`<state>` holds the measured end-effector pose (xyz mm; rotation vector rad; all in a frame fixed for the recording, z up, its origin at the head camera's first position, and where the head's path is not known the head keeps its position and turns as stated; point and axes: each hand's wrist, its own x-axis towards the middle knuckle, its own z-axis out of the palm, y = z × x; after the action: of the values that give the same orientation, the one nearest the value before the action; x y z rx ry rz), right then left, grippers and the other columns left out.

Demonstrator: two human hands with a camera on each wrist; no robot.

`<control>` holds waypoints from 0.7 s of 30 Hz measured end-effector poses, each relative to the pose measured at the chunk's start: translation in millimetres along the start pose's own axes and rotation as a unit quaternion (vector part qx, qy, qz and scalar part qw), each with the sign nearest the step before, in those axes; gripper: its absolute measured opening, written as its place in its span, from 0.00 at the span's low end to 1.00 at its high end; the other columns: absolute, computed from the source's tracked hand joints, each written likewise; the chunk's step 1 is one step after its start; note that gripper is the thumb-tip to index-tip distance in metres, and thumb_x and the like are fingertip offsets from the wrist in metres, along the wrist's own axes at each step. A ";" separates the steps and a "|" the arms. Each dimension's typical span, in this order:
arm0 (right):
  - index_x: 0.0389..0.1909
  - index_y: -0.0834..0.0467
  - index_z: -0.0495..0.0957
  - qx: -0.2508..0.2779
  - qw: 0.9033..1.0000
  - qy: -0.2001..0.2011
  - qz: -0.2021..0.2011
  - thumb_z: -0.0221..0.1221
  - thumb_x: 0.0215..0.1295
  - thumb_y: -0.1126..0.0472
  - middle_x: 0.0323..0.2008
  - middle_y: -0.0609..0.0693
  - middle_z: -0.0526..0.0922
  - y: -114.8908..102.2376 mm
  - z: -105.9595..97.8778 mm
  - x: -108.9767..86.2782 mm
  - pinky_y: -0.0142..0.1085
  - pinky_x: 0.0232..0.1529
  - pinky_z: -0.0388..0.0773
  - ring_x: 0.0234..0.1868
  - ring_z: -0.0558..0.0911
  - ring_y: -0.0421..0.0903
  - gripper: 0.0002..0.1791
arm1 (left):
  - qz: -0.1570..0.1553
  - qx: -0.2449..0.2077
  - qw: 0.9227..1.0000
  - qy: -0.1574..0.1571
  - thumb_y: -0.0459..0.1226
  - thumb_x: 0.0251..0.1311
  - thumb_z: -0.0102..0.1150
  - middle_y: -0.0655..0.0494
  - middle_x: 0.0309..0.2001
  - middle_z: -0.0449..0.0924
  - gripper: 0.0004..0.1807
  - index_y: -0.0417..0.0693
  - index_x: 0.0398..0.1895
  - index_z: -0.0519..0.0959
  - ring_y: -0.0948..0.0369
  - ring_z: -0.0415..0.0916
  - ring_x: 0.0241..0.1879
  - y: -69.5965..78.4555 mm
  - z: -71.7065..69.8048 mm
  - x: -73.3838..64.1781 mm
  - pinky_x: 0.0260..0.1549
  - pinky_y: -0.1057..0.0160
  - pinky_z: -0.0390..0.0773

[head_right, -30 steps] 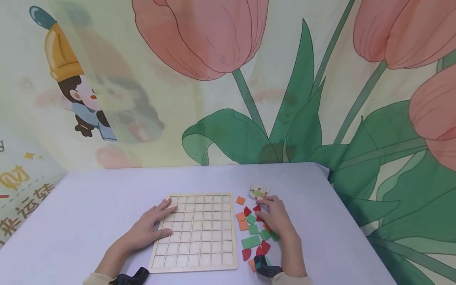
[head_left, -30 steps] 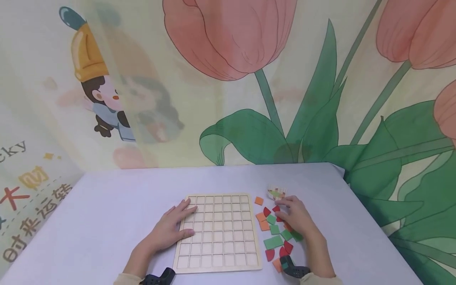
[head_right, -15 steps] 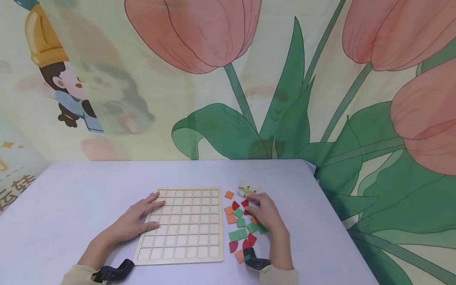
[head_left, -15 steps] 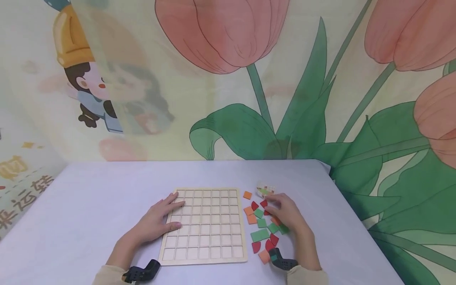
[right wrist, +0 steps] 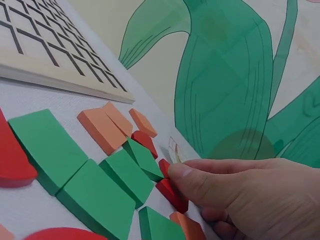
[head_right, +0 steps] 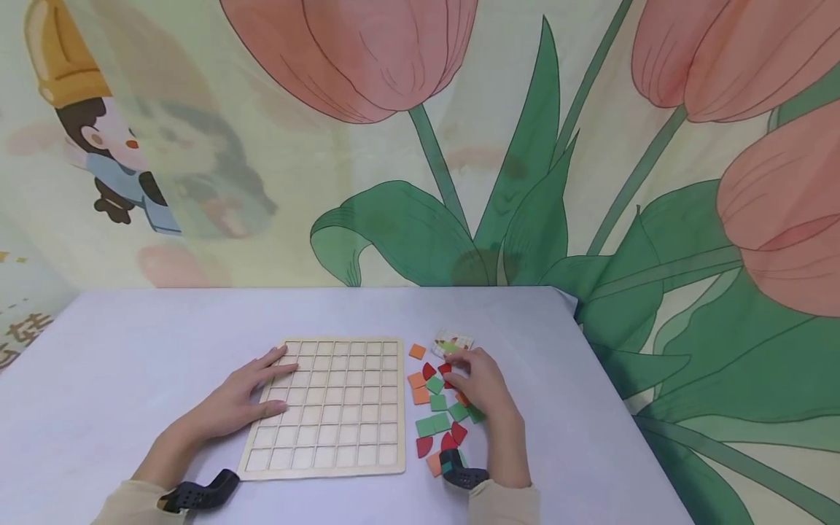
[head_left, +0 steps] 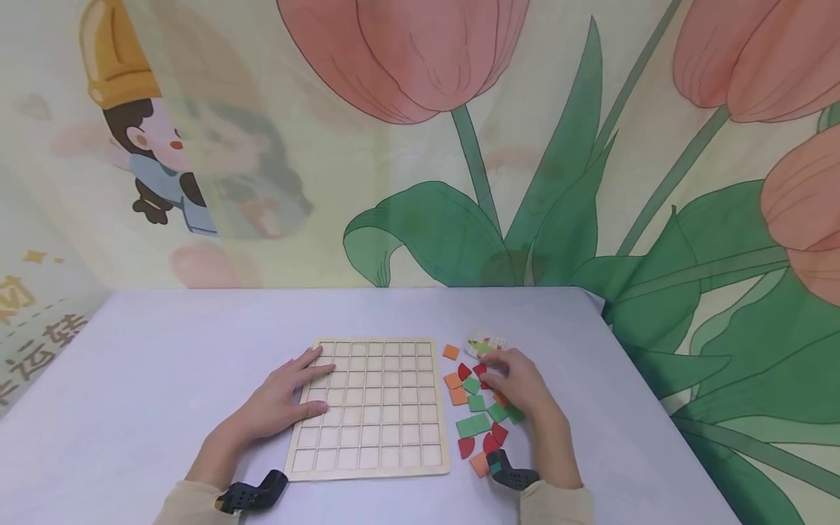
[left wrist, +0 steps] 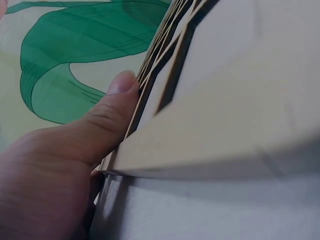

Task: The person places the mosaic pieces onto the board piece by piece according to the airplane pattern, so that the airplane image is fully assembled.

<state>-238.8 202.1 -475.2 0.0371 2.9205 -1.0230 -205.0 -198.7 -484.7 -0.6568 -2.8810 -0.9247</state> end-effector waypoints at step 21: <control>0.44 0.57 0.75 -0.022 0.999 -0.024 0.034 0.67 0.56 0.56 0.40 0.53 0.77 -13.6 3.7 9.5 0.34 0.35 0.80 0.40 0.75 0.46 0.18 | 0.002 0.006 1.000 0.022 0.54 0.50 0.66 0.45 0.72 0.58 0.33 0.54 0.61 0.74 0.43 0.53 0.71 -2.7 4.9 0.6 0.64 0.37 0.58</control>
<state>-248.6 189.2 -470.1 0.1074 2.8766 -0.9365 -206.3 -197.7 -490.1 -0.6319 -2.8437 -0.9086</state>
